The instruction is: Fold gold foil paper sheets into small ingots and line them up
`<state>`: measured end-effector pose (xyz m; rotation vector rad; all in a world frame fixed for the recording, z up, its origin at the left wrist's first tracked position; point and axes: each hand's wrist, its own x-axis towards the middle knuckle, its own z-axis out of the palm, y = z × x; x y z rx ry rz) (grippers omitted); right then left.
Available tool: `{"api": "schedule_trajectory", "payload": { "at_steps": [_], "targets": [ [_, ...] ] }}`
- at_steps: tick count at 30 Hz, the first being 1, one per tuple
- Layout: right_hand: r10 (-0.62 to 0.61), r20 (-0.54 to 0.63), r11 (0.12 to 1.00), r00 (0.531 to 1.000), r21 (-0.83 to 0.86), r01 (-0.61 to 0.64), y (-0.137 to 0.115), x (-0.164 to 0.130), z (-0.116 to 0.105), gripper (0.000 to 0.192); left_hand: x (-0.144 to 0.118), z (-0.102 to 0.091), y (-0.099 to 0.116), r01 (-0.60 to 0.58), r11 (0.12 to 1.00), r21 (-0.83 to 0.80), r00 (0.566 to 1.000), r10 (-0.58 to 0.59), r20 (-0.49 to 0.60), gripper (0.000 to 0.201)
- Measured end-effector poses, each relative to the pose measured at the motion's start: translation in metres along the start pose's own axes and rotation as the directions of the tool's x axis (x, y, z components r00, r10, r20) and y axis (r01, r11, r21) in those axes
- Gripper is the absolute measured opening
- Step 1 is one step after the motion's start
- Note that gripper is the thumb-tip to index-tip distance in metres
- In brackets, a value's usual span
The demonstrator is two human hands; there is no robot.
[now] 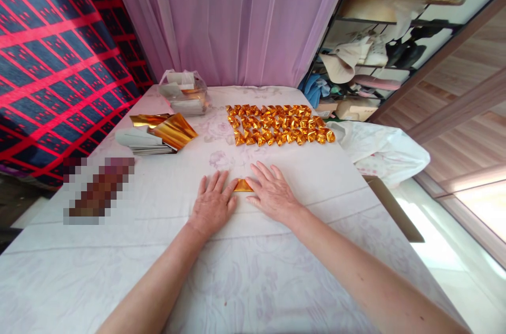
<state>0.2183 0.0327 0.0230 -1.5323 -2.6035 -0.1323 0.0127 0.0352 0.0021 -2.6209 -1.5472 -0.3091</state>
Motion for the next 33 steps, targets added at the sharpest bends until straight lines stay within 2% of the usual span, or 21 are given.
{"api": "schedule_trajectory", "payload": {
  "at_steps": [4,10,14,16,18,22,26,29,33],
  "targets": [
    [0.02,0.002,1.0,1.0,0.015,-0.02,-0.002,-0.005,-0.002,0.053,0.001,-0.002,0.001,0.006,1.0,0.007,0.999,-0.006,0.036,0.046],
    [0.139,0.021,0.99,0.99,0.035,-0.14,-0.005,-0.027,0.005,0.05,0.001,-0.002,0.0,0.008,1.0,0.0,0.998,-0.008,0.056,0.047],
    [0.15,0.006,0.986,0.989,0.067,-0.15,-0.005,-0.025,0.003,0.043,0.002,-0.002,0.0,0.023,1.0,-0.008,0.995,-0.022,0.093,0.047],
    [0.157,-0.031,0.98,0.987,0.125,-0.152,-0.006,-0.019,-0.001,0.034,0.002,-0.002,0.0,0.026,1.0,-0.002,0.994,-0.026,0.11,0.048],
    [0.227,-0.082,0.949,0.971,0.241,-0.202,-0.008,-0.01,-0.003,0.028,0.002,-0.003,0.001,0.031,1.0,0.004,0.992,-0.031,0.12,0.048],
    [0.323,-0.079,0.85,0.943,0.462,-0.253,-0.016,0.008,0.003,0.021,0.003,-0.004,0.001,0.031,1.0,0.004,0.99,-0.031,0.137,0.048],
    [0.353,-0.034,0.814,0.935,0.504,-0.289,-0.019,0.016,0.015,0.012,0.002,-0.002,0.0,0.035,0.998,-0.049,0.994,-0.029,0.106,0.048],
    [0.378,-0.035,0.804,0.925,0.508,-0.309,-0.019,0.016,0.02,0.009,0.0,0.001,-0.005,0.044,0.983,-0.178,0.998,-0.037,0.045,0.046],
    [0.387,-0.044,0.802,0.921,0.509,-0.312,-0.02,0.015,0.022,0.009,0.001,0.004,-0.013,0.062,0.96,-0.274,0.998,-0.063,0.003,0.032]
  ]
}}
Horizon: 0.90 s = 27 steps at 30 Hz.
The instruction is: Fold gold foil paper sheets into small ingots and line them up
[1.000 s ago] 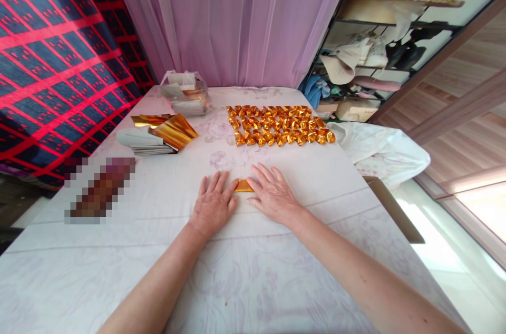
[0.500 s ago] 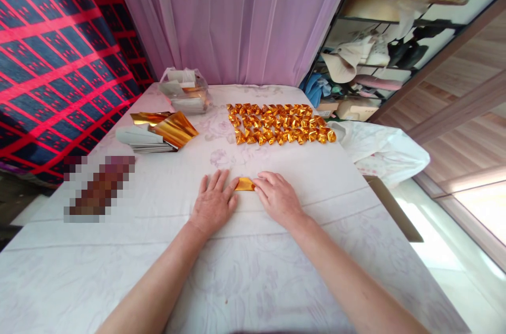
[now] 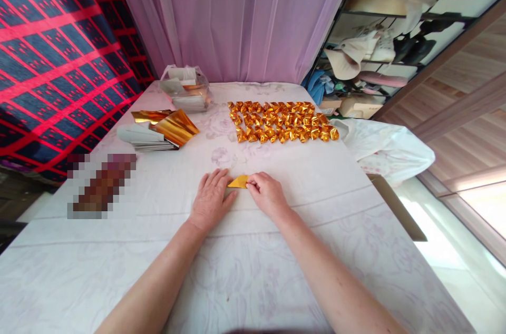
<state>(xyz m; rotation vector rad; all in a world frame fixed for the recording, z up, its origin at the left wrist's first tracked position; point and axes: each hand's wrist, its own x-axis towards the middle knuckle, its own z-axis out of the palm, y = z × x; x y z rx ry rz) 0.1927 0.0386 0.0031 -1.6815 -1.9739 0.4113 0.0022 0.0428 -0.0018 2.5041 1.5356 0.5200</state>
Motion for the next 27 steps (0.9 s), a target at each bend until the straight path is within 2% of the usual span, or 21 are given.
{"api": "schedule_trajectory", "payload": {
  "at_steps": [8,18,27],
  "targets": [
    [-0.009,-0.009,1.0,1.0,-0.015,0.009,0.001,0.0,0.003,0.01,0.016,-0.002,-0.001,0.027,0.999,-0.042,0.998,-0.029,-0.057,0.011],
    [-0.008,-0.011,1.0,1.0,-0.014,0.008,-0.003,-0.002,0.003,0.006,0.021,0.0,0.001,0.085,0.992,-0.092,0.992,-0.093,-0.083,0.009],
    [0.04,0.019,0.994,0.999,-0.1,-0.038,-0.011,0.0,0.001,0.008,0.02,0.001,0.007,0.133,0.984,-0.116,0.984,-0.145,-0.106,0.005]
  ]
}}
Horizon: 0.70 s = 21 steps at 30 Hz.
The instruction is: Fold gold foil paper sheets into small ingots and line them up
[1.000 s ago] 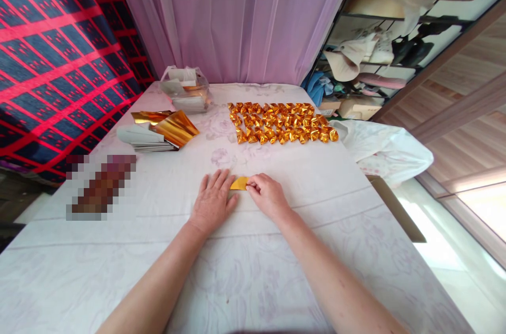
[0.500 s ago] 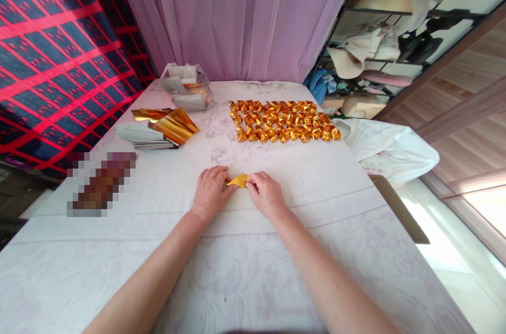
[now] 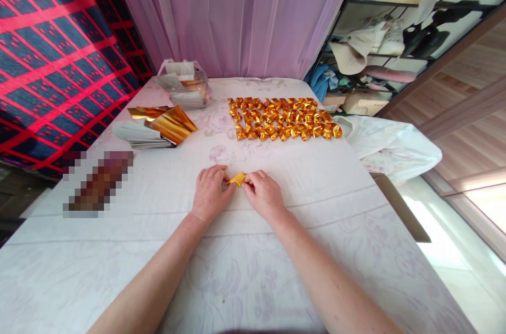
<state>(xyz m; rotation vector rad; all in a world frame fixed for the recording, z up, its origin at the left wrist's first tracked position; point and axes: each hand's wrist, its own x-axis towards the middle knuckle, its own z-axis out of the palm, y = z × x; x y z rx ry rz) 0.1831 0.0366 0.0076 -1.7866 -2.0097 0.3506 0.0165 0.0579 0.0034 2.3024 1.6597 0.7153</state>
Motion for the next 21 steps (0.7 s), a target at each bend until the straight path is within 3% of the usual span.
{"api": "schedule_trajectory", "payload": {
  "at_steps": [21],
  "targets": [
    [0.071,-0.003,0.993,0.997,-0.09,-0.071,-0.011,0.001,0.001,0.009,0.001,0.0,0.004,0.029,0.999,0.034,1.0,-0.029,-0.007,0.007]
  ]
}}
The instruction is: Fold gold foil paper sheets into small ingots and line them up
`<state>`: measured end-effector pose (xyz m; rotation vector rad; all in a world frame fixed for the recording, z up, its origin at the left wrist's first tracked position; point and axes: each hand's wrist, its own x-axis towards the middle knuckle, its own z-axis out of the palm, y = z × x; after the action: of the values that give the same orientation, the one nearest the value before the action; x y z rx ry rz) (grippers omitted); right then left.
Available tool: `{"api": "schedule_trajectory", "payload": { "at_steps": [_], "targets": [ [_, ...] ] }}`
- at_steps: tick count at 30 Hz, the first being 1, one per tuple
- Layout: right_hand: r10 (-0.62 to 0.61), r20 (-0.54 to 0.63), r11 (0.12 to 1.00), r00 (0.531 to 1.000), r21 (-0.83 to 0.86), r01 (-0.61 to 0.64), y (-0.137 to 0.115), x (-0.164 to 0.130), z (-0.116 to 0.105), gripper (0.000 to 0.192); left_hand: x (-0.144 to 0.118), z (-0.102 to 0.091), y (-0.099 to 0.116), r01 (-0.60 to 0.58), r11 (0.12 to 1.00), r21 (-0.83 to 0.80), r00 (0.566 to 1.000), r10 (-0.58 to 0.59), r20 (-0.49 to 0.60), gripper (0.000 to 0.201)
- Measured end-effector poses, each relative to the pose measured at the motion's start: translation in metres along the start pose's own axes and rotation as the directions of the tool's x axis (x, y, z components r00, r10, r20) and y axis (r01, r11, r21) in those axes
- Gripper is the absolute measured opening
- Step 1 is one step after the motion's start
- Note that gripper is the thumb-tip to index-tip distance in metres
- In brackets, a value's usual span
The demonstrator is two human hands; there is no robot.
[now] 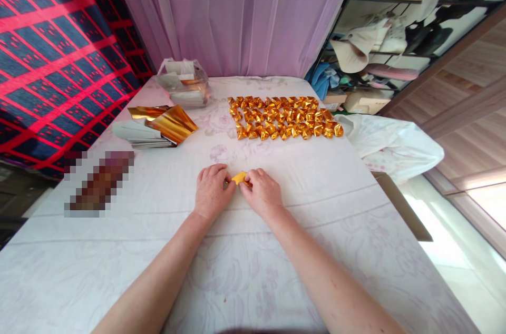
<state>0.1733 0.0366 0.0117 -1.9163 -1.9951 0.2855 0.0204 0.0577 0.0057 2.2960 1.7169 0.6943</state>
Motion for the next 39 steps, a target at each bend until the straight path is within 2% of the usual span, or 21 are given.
{"api": "schedule_trajectory", "payload": {
  "at_steps": [3,10,24,31,39],
  "targets": [
    [-0.02,-0.017,0.999,1.0,0.045,0.021,0.004,0.0,0.001,0.003,0.0,-0.001,0.001,0.001,1.0,0.008,1.0,-0.001,0.001,0.007],
    [-0.022,-0.001,0.995,1.0,0.102,0.022,0.008,0.002,0.001,0.005,-0.001,-0.001,0.004,0.019,0.999,0.04,1.0,-0.019,0.003,0.016],
    [-0.076,0.026,0.976,0.997,0.208,0.069,0.021,0.002,0.002,0.019,0.001,0.0,0.002,0.017,0.999,0.033,1.0,-0.018,0.005,0.011],
    [-0.116,0.009,0.972,0.993,0.209,0.112,0.025,0.001,0.003,0.026,0.001,-0.001,0.0,-0.006,1.0,0.024,1.0,0.005,0.009,0.012],
    [-0.107,0.018,0.981,0.994,0.164,0.103,0.022,0.0,0.0,0.026,0.001,-0.001,-0.008,0.01,1.0,0.016,1.0,-0.01,-0.013,0.01]
  ]
}}
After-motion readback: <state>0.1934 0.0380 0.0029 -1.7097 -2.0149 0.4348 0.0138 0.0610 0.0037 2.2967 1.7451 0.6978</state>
